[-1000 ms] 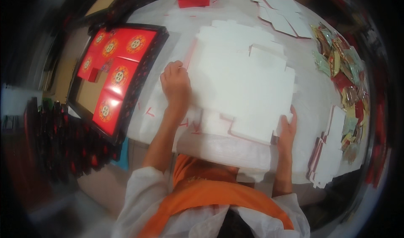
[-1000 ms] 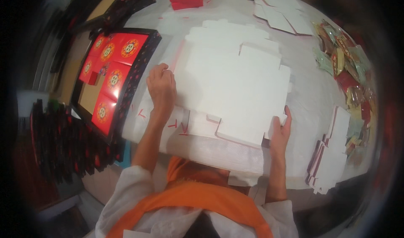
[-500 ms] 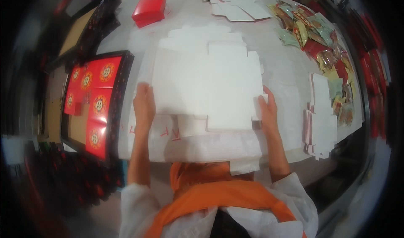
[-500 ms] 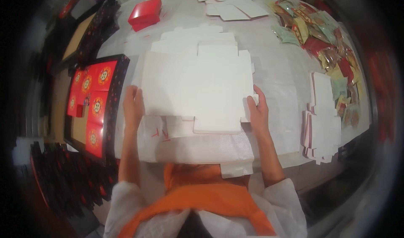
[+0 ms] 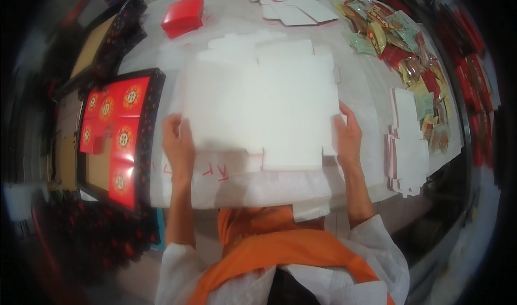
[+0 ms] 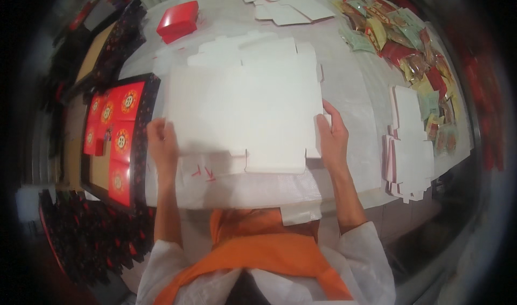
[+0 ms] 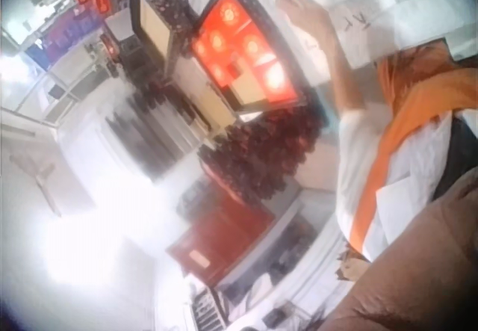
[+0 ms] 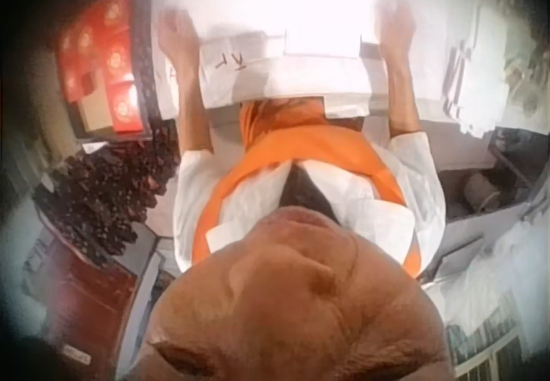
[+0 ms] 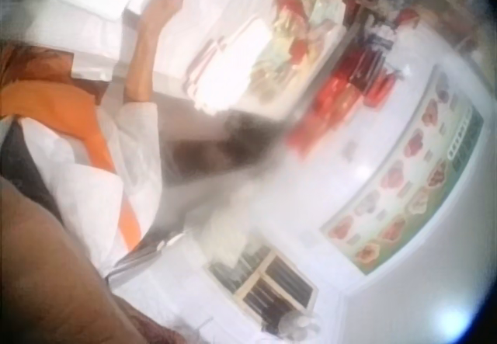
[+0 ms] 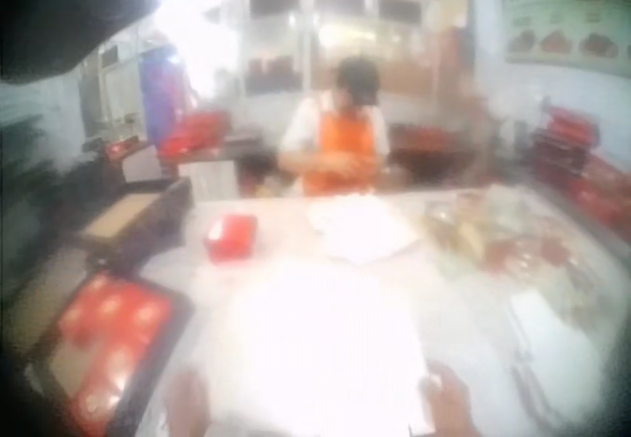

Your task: The person assembles small red boxes by folding white cardboard pieces and inserting them into red plastic shells. The person repeatedly picks up a white cardboard piece, folds it, and places it into a red shell, then stacks the completed box on the table.

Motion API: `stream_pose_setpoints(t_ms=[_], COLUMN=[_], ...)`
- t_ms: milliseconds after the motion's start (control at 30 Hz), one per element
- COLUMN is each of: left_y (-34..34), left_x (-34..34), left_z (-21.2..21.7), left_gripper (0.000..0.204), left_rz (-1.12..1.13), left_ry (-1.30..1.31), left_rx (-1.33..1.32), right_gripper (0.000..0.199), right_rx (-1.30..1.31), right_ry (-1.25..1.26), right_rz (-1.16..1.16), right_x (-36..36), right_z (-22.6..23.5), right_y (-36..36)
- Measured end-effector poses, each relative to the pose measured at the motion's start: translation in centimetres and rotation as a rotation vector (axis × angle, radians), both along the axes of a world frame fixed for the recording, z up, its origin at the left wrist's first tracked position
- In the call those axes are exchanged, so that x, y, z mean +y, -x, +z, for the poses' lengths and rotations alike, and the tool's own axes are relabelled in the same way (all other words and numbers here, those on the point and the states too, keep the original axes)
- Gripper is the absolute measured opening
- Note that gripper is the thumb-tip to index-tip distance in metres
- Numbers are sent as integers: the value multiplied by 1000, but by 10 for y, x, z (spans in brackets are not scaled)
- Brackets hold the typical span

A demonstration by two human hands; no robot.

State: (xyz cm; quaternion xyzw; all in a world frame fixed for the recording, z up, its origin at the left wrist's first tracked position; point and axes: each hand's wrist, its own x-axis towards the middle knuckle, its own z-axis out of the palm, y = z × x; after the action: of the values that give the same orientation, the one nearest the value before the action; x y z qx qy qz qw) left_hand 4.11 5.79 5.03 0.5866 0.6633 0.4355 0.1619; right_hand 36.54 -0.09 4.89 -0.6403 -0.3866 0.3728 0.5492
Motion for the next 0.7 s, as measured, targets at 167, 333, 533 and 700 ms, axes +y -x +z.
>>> stream_pose_setpoints(t_ms=[167,333,533,700], left_y=[17,3,5,-2], left_x=[3,-4,0,-16], left_z=[-8,-26,-33,-1], left_gripper=[23,25,20,16], left_rz=[-23,18,46,-128], left_ry=[135,235,-43,-542], left_rx=[75,-51,160,296], right_gripper=[38,43,51,50], right_rx=[14,-169,-117,1], right_ry=[180,126,201,-1], right_rz=[105,162,310,231], right_x=[10,27,89,69], right_z=[-13,-32,-15,9], right_y=[-19,-38,-41,-36])
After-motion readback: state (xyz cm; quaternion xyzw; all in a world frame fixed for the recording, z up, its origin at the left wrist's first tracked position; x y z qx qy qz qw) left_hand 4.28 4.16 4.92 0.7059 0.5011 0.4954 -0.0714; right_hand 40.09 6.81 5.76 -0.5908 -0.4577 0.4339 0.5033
